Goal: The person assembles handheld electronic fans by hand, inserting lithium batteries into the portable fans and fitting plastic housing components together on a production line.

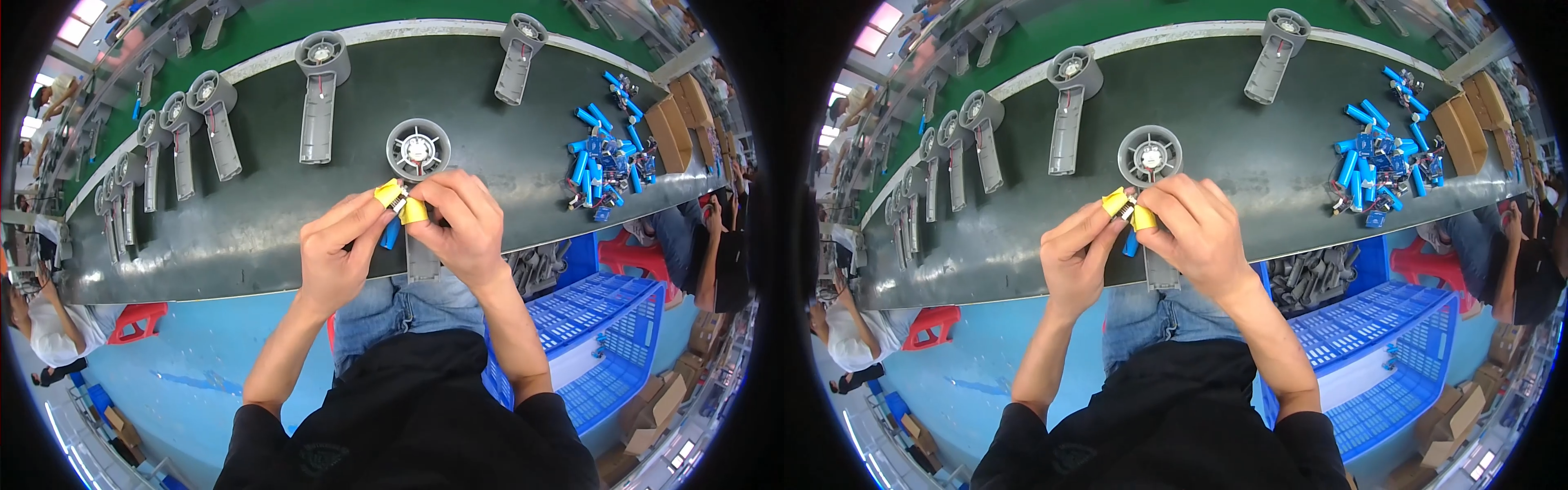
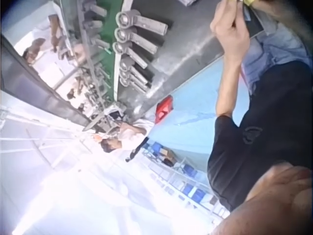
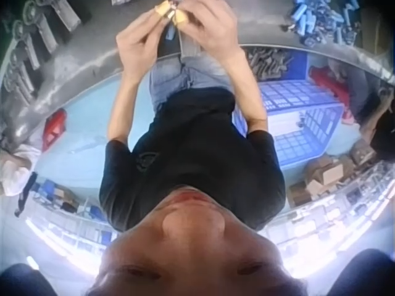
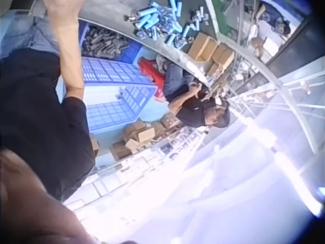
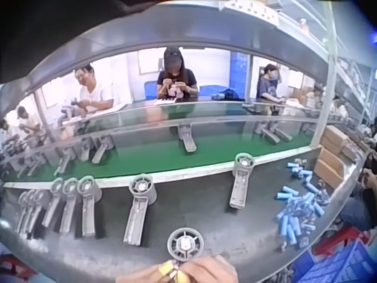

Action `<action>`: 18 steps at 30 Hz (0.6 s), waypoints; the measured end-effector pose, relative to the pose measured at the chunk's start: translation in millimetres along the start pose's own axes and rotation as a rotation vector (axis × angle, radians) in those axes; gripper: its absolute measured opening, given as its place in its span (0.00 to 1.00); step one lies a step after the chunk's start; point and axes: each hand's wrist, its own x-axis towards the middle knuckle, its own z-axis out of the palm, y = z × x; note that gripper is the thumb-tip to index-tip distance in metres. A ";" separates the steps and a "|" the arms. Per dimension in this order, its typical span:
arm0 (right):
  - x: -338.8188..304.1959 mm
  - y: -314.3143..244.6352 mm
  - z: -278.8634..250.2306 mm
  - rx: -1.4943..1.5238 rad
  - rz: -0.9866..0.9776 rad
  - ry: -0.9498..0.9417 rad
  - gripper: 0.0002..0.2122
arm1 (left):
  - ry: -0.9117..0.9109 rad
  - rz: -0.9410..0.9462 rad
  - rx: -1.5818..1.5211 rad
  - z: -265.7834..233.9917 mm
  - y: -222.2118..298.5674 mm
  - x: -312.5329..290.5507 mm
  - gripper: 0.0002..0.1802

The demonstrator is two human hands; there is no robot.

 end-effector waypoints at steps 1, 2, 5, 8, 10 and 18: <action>-0.4 0.5 0.4 -0.009 -0.004 0.006 0.13 | -0.020 -0.006 -0.005 -0.7 0.8 1.2 0.15; -0.9 0.8 0.8 -0.019 -0.008 0.012 0.13 | -0.040 -0.012 -0.010 -0.9 0.8 2.0 0.15; -0.7 0.3 2.7 -0.024 -0.016 0.030 0.13 | -0.040 0.011 -0.034 -1.2 -2.9 3.9 0.14; 0.0 2.8 2.2 -0.050 -0.063 0.038 0.13 | -0.059 -0.004 -0.035 -2.0 -3.7 5.1 0.13; 1.4 3.9 2.8 -0.048 -0.071 0.033 0.13 | -0.072 -0.002 -0.035 -3.8 -4.6 7.6 0.13; -1.1 1.3 3.3 -0.034 -0.062 0.030 0.12 | -0.167 0.015 -0.034 -14.7 -7.1 14.4 0.11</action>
